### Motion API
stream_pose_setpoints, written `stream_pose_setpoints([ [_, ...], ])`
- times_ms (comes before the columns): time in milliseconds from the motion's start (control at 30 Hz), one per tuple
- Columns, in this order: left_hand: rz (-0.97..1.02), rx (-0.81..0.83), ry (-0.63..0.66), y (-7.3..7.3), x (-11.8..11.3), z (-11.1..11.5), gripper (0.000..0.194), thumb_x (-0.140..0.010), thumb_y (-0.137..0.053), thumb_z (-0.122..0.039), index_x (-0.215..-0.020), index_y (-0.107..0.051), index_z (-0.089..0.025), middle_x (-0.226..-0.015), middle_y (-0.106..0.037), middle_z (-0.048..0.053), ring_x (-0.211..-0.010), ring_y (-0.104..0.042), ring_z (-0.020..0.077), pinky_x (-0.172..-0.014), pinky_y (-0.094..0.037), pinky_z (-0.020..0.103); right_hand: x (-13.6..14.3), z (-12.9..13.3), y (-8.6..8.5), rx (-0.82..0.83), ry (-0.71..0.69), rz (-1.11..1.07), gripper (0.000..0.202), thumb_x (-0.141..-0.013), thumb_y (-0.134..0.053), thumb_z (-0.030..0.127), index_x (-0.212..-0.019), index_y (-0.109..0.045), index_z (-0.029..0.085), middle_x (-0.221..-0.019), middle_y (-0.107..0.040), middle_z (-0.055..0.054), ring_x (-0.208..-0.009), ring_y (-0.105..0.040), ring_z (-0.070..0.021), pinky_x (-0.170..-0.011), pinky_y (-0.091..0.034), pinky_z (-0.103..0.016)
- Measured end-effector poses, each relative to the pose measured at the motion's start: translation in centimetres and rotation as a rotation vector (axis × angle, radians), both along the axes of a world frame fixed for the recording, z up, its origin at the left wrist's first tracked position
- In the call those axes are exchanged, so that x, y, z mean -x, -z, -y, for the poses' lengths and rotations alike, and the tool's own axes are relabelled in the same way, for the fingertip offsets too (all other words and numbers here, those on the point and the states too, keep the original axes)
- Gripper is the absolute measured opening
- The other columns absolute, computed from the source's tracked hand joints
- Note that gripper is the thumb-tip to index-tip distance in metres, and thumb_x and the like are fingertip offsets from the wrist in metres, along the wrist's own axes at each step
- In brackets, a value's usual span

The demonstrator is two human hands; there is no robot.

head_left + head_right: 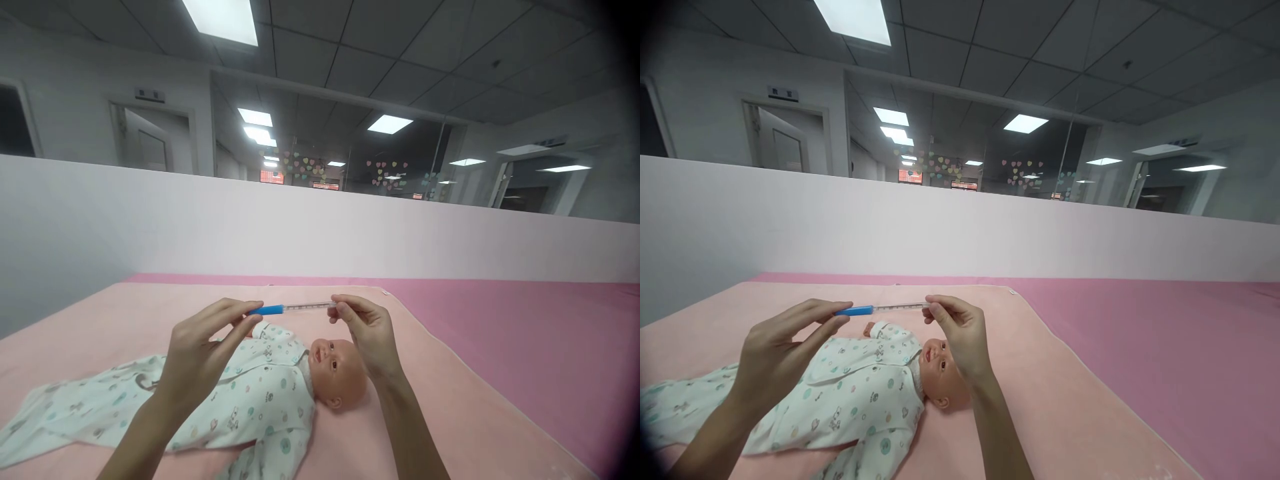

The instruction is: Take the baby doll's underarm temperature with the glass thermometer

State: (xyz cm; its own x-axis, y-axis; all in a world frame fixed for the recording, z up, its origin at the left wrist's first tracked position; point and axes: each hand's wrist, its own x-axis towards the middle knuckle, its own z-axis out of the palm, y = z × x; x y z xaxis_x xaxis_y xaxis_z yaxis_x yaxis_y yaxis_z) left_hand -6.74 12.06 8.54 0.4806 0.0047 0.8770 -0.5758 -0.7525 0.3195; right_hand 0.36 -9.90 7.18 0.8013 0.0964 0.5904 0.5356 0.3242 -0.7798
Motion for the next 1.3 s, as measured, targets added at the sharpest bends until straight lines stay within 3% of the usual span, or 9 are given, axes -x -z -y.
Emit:
stream_pose_setpoints([
  [267, -0.006, -0.099, -0.012, -0.6, 0.0, -1.2, 0.02, -0.08, -0.056, -0.029, -0.098, -0.063, -0.023, -0.086, -0.065, 0.001, -0.07, -0.059, 0.0109, -0.055, -0.05, 0.018, 0.7, -0.7, -0.1, 0.073, -0.008, 0.014, 0.014, -0.074, -0.064, 0.027, -0.084, -0.069, 0.019, -0.073, -0.067, -0.003, -0.067, -0.061, -0.0133, -0.066, -0.053, -0.029],
  [600, 0.146, -0.19, -0.1, -0.8, 0.1, -1.4, 0.019, -0.078, -0.059, -0.023, -0.097, -0.064, -0.021, -0.085, -0.065, 0.0, -0.072, -0.059, 0.0093, -0.059, -0.053, 0.017, 0.8, -1.4, 0.0, 0.126, 0.012, 0.015, 0.015, -0.075, -0.062, 0.027, -0.086, -0.069, 0.018, -0.075, -0.067, -0.004, -0.07, -0.062, -0.0138, -0.069, -0.053, -0.029],
  [933, 0.025, -0.112, -0.085, -0.5, 0.4, -1.0, 0.023, -0.082, -0.053, -0.03, -0.101, -0.063, -0.022, -0.083, -0.063, 0.001, -0.068, -0.057, 0.0095, -0.052, -0.051, 0.016, 1.4, -1.4, -0.1, 0.12, 0.05, -0.016, 0.015, -0.073, -0.064, 0.027, -0.085, -0.069, 0.018, -0.07, -0.067, -0.002, -0.063, -0.06, -0.0111, -0.063, -0.053, -0.025],
  [1033, -0.144, -0.134, -0.057, -0.4, 0.1, -1.3, 0.03, -0.085, -0.048, -0.037, -0.111, -0.057, -0.027, -0.094, -0.063, 0.001, -0.075, -0.058, 0.0117, -0.057, -0.051, 0.019, 1.6, -0.2, -0.7, 0.14, 0.167, 0.001, 0.016, -0.068, -0.068, 0.027, -0.082, -0.069, 0.018, -0.072, -0.068, -0.003, -0.064, -0.062, -0.0128, -0.063, -0.054, -0.026],
  [1167, -0.39, -0.218, -0.101, 0.0, -1.5, -1.8, 0.046, -0.086, -0.041, -0.046, -0.13, -0.037, -0.033, -0.111, -0.059, 0.001, -0.089, -0.058, 0.0166, -0.065, -0.051, 0.025, 2.1, 5.0, -0.5, 0.171, 0.496, -0.044, 0.024, -0.063, -0.071, 0.032, -0.082, -0.07, 0.018, -0.071, -0.068, -0.003, -0.065, -0.063, -0.0159, -0.065, -0.054, -0.028],
  [1233, -0.478, -0.284, -0.124, 0.7, -2.7, -2.0, 0.046, -0.086, -0.036, -0.048, -0.129, -0.038, -0.032, -0.11, -0.06, 0.002, -0.09, -0.058, 0.0179, -0.068, -0.049, 0.027, 2.5, 8.5, 1.3, 0.236, 0.677, -0.155, 0.031, -0.061, -0.071, 0.037, -0.085, -0.07, 0.017, -0.074, -0.068, -0.004, -0.072, -0.064, -0.0194, -0.069, -0.054, -0.03],
  [1300, -0.548, -0.363, -0.114, 1.9, -4.2, -2.0, 0.043, -0.087, -0.032, -0.049, -0.124, -0.046, -0.029, -0.107, -0.06, 0.003, -0.09, -0.058, 0.0189, -0.071, -0.047, 0.029, 3.3, 11.6, 4.6, 0.313, 0.829, -0.294, 0.037, -0.06, -0.07, 0.042, -0.088, -0.07, 0.018, -0.077, -0.069, -0.005, -0.082, -0.064, -0.0233, -0.074, -0.052, -0.031],
])
